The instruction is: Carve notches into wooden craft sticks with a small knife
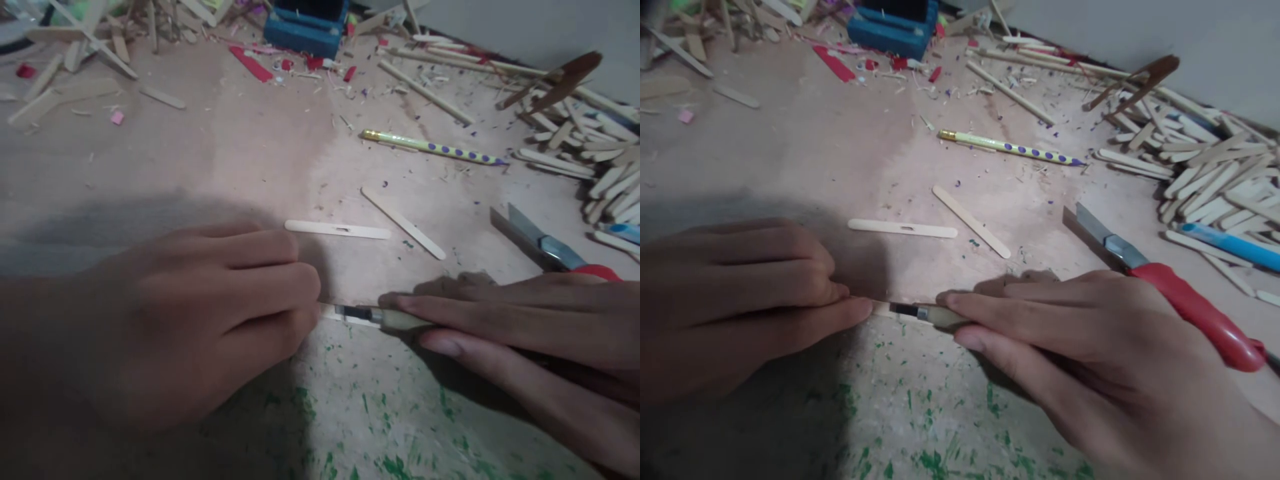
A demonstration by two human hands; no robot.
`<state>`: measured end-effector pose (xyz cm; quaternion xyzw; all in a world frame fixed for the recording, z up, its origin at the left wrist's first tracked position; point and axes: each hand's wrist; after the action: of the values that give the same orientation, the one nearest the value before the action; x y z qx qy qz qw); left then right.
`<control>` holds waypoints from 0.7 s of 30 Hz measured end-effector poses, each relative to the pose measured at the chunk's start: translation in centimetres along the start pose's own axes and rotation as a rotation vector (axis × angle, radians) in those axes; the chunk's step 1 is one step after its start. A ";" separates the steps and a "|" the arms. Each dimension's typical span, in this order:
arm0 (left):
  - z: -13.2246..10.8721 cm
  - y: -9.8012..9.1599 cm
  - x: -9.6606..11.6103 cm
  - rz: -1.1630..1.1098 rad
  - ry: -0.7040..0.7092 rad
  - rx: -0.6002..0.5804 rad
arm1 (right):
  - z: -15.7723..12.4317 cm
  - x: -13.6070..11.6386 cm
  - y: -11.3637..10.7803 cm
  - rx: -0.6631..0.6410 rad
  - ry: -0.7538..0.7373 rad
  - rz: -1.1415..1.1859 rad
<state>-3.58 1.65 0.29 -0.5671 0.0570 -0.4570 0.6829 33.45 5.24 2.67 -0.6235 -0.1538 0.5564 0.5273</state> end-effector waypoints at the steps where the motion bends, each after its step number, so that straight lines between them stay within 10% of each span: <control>1: 0.0 0.0 0.0 0.003 -0.001 -0.007 | -0.2 0.1 0.1 0.033 0.016 0.009; 21: 0.1 -0.1 0.1 0.022 0.025 0.032 | -4.1 1.3 3.1 0.129 0.003 -0.173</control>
<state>-3.47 1.66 0.47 -0.5498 0.0643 -0.4573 0.6960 36.13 3.02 -1.27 -0.5736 -0.1701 0.5164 0.6127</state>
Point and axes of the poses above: each hand's wrist, its own z-axis towards the middle knuckle, its own y-axis out of the palm, x = y × z, and after that the axes turned 9 degrees about -y, right-handed
